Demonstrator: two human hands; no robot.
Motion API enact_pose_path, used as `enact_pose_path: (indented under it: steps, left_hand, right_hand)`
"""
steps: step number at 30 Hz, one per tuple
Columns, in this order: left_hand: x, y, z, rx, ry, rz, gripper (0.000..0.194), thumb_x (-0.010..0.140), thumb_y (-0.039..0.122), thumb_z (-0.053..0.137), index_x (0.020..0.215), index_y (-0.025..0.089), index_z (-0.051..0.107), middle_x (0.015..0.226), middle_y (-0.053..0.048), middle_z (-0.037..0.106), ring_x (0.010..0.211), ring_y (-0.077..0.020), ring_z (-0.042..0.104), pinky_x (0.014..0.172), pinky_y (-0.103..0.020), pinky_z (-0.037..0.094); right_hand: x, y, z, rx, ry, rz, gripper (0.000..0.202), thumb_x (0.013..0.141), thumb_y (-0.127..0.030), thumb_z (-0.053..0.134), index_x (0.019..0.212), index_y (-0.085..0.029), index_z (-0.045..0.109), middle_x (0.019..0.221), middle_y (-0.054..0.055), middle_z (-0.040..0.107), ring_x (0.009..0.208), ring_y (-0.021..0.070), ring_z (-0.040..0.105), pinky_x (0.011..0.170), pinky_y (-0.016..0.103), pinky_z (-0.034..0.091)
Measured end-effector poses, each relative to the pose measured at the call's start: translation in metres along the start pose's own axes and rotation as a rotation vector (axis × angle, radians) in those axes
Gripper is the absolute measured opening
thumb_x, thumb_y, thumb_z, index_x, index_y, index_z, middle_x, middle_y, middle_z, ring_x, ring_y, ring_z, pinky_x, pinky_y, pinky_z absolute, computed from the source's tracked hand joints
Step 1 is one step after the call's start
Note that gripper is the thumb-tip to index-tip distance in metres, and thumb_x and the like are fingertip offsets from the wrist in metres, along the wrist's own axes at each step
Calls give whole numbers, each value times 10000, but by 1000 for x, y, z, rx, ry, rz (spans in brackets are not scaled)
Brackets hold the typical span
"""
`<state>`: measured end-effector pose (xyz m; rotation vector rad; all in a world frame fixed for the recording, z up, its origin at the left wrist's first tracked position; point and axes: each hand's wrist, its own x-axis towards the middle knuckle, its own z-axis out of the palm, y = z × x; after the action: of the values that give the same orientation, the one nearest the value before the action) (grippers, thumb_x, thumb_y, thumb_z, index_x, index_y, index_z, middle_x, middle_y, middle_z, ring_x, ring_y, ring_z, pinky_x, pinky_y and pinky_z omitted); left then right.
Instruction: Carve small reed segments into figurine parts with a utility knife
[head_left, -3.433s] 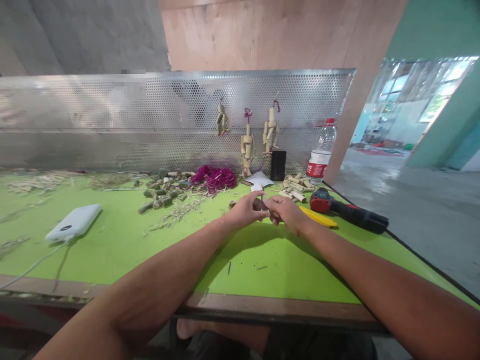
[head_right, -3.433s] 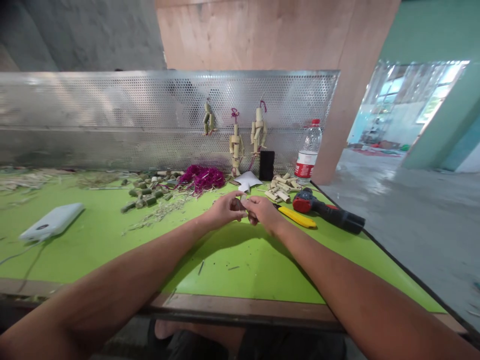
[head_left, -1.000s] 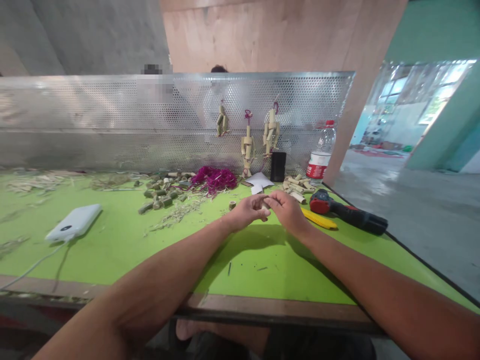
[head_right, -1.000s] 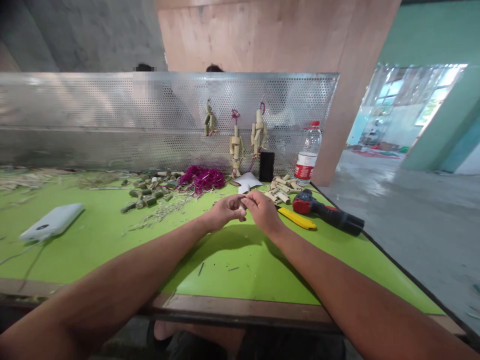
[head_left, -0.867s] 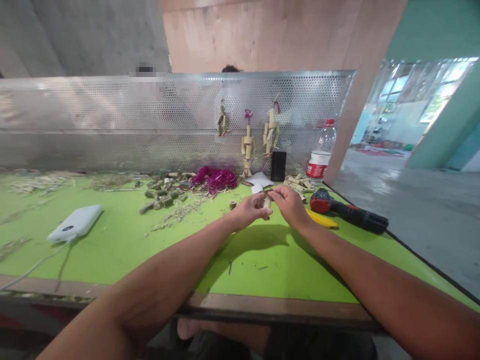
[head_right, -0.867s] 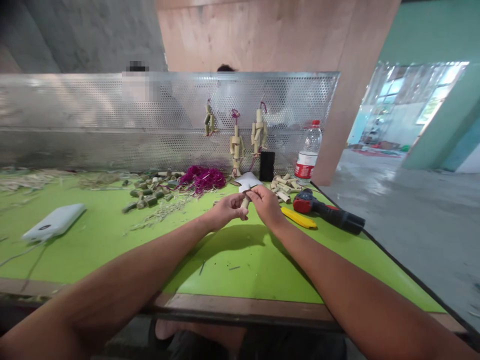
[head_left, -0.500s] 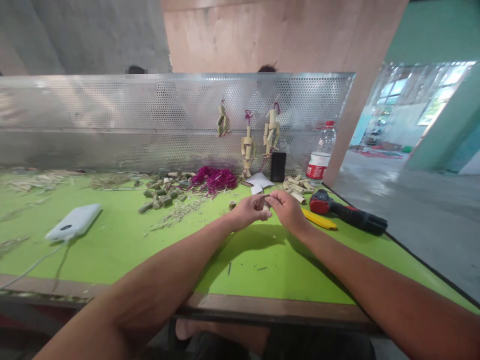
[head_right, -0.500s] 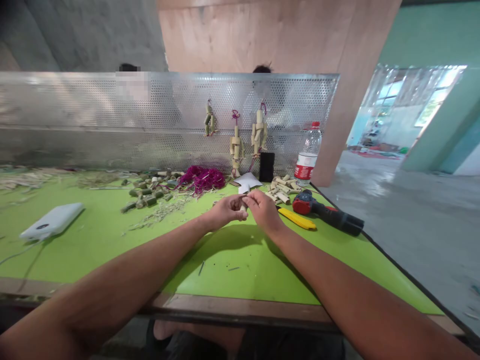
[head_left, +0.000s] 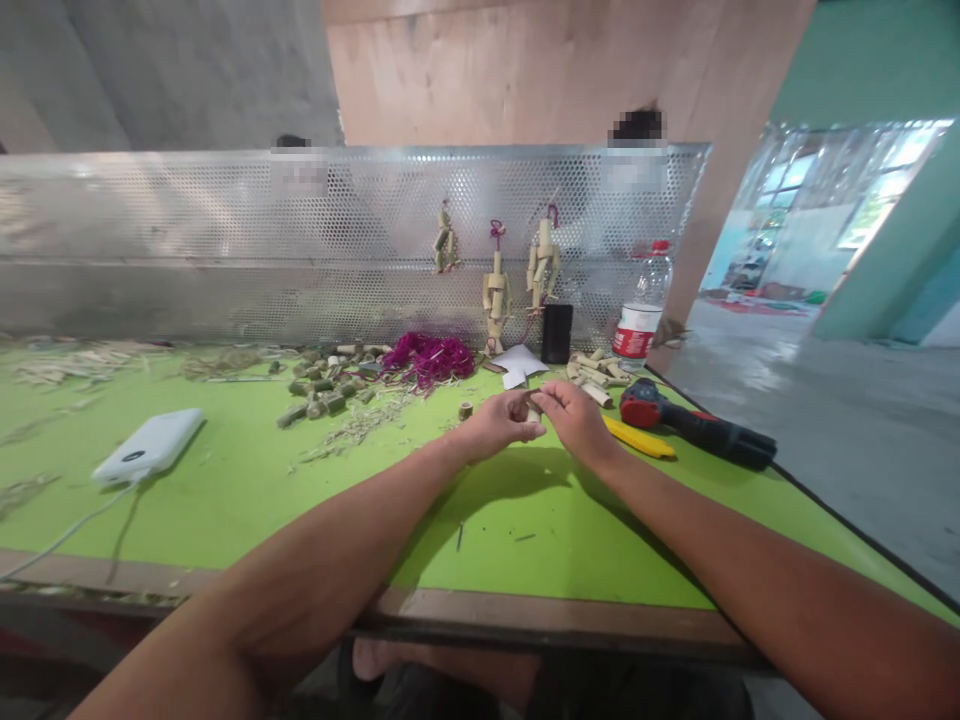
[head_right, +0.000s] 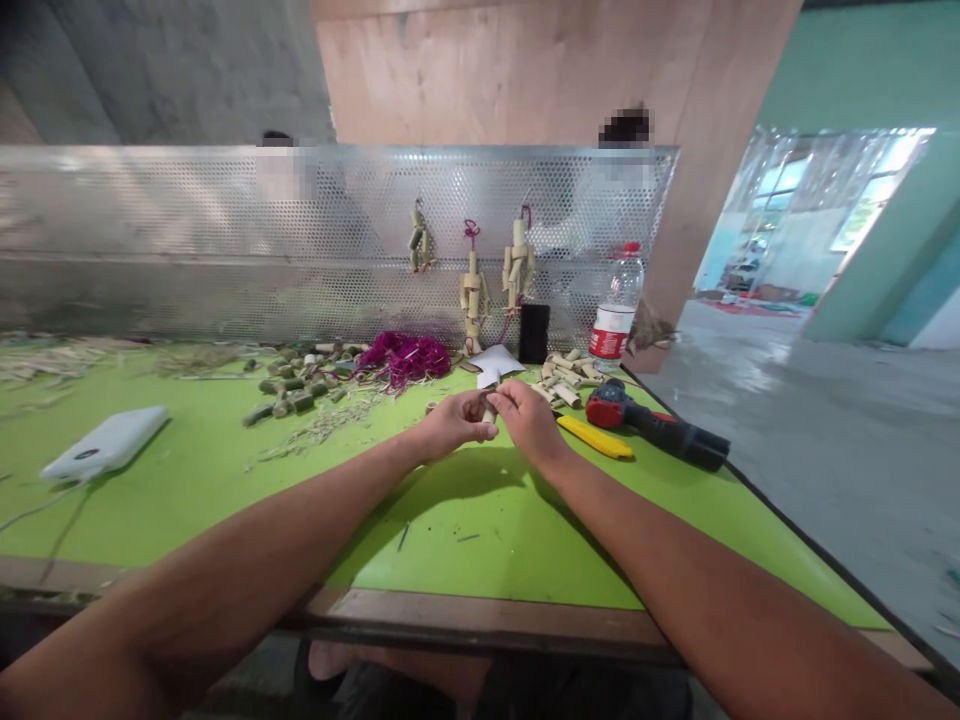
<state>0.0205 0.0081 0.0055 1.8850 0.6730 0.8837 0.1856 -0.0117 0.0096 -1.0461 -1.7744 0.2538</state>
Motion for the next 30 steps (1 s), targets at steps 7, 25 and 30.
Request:
enact_pose_path:
  steps: [7,25,30]
  left_hand:
    - [-2,4,-2,43,22,-20,465,672,373,751,1020,120,575,685,43,461,609,-75,424,567,-211,361]
    - [0,-4,-4,39,0,10,486,702,308,731,1115,120,558,773,12,525,664,-86,475,606,-224,397]
    - [2,1,-4,-83,12,26,621,665,291,777,1209,142,518,731,40,503,643,-73,485,574,-199,392]
  right_hand:
    - [0,2,2,-22,34,20,202,862,-342,520,736,-192,568,670,-1,564,651,149,498,609,263,370]
    - [0,6,5,-25,-70,-39,191,864,-335,520,749,-197,582,684,4,588,653,152,520,614,264,378]
    - [7,10,-4,-33,180,24,197,851,-345,542,744,-190,600,719,17,609,691,161,527,651,280,385]
